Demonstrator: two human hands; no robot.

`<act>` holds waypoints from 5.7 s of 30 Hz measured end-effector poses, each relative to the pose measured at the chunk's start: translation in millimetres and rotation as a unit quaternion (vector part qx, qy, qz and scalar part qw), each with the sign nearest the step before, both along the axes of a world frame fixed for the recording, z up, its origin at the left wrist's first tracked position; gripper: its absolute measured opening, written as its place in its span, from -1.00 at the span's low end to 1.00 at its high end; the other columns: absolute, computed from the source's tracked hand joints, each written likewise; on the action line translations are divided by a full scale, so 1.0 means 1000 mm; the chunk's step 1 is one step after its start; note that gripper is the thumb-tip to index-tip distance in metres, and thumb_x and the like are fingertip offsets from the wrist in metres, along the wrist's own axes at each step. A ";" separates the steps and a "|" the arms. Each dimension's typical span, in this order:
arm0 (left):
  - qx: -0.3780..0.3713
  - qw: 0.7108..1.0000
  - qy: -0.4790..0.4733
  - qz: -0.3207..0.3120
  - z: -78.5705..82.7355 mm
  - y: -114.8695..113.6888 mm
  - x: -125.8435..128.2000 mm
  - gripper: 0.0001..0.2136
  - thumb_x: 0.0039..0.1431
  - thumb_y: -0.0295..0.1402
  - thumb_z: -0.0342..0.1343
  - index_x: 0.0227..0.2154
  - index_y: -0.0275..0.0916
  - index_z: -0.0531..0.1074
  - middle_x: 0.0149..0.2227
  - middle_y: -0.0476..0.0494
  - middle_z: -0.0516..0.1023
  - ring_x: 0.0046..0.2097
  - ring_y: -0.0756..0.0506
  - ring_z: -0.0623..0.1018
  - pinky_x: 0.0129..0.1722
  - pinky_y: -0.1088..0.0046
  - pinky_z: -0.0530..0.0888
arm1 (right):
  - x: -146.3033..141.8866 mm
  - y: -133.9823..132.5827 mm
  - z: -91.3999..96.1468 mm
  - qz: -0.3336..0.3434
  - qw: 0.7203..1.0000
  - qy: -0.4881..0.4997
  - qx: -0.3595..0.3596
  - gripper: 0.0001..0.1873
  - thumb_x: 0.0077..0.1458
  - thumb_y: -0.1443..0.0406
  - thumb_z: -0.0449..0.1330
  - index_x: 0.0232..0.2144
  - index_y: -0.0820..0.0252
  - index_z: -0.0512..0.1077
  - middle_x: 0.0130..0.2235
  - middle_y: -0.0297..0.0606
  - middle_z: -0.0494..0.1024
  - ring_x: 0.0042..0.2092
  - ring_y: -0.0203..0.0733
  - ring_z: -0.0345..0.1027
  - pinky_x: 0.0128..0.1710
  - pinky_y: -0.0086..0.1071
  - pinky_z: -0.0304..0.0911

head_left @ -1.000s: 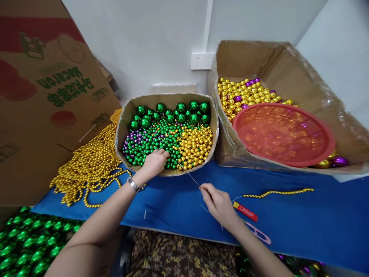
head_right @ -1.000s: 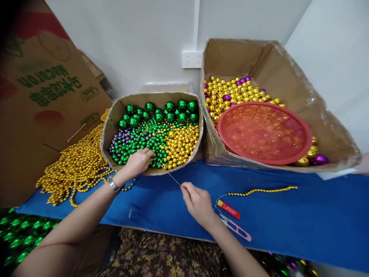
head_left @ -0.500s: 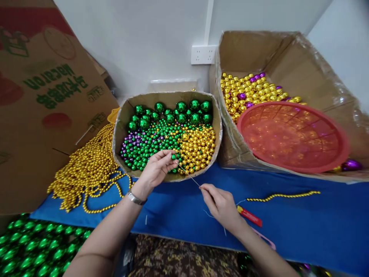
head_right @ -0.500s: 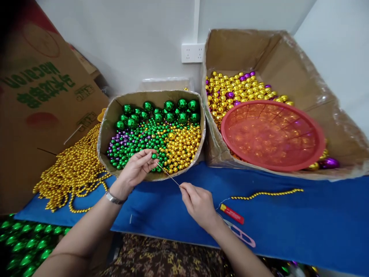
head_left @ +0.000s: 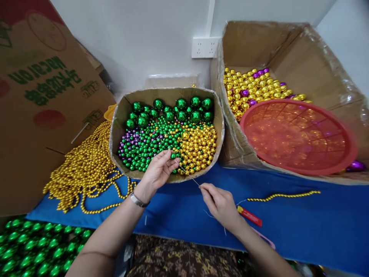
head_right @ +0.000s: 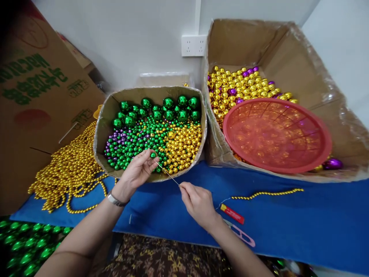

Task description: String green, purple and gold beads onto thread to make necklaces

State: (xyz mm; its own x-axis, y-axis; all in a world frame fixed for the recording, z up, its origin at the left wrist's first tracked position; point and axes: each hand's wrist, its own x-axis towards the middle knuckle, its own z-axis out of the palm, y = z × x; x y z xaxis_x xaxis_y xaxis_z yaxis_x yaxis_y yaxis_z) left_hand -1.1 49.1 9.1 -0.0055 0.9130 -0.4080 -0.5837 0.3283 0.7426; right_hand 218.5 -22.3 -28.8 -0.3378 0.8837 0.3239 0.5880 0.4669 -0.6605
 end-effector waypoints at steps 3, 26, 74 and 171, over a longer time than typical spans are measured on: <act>0.003 1.000 0.002 0.003 -0.001 -0.001 0.001 -0.86 0.06 -0.37 0.28 -0.37 -0.26 0.42 -0.46 0.02 0.50 -0.36 0.02 0.60 -0.36 0.59 0.56 | 0.000 0.000 0.002 -0.001 1.000 -0.005 -0.004 -0.80 0.28 0.30 -0.01 -0.20 0.13 0.42 -0.34 -0.25 0.63 -0.39 -0.25 0.51 -0.38 -0.43 0.32; 0.157 0.948 0.208 -0.183 -0.045 -0.082 0.044 -0.82 0.02 -0.33 0.31 -0.36 -0.28 0.45 -0.30 -0.07 0.48 -0.28 -0.01 0.55 -0.28 0.52 0.47 | 0.015 -0.040 -0.057 -0.018 0.995 -0.091 0.027 -0.77 0.32 0.33 -0.06 -0.20 0.17 0.40 -0.35 -0.24 0.60 -0.34 -0.26 0.51 -0.31 -0.44 0.33; 0.069 0.992 -0.022 -0.102 0.001 -0.004 0.009 -0.72 0.18 -0.32 0.10 -0.07 -0.30 0.43 -0.19 -0.23 0.58 -0.21 -0.08 0.59 -0.14 0.36 0.55 | 0.010 -0.030 -0.022 -0.067 0.994 0.003 0.085 -0.84 0.28 0.33 0.03 -0.20 0.18 0.42 -0.36 -0.24 0.60 -0.40 -0.25 0.49 -0.35 -0.42 0.33; 0.168 0.981 0.033 -0.092 -0.011 -0.148 0.038 -0.65 0.01 -0.34 0.32 -0.11 -0.26 0.48 -0.16 -0.19 0.56 -0.22 -0.10 0.60 -0.22 0.39 0.54 | 0.022 -0.113 -0.041 -0.039 0.989 0.003 0.140 -0.77 0.28 0.31 0.02 -0.15 0.18 0.46 -0.25 -0.17 0.63 -0.27 -0.18 0.55 -0.24 -0.39 0.42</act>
State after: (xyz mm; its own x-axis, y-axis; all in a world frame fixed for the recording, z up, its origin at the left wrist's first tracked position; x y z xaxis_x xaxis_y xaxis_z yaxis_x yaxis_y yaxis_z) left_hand 36.4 -99.4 -1.6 0.1558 0.9838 -0.0891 -0.4851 0.1548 0.8607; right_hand 240.4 -135.3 -69.6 -0.2693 0.7820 0.5620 0.6258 0.5857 -0.5151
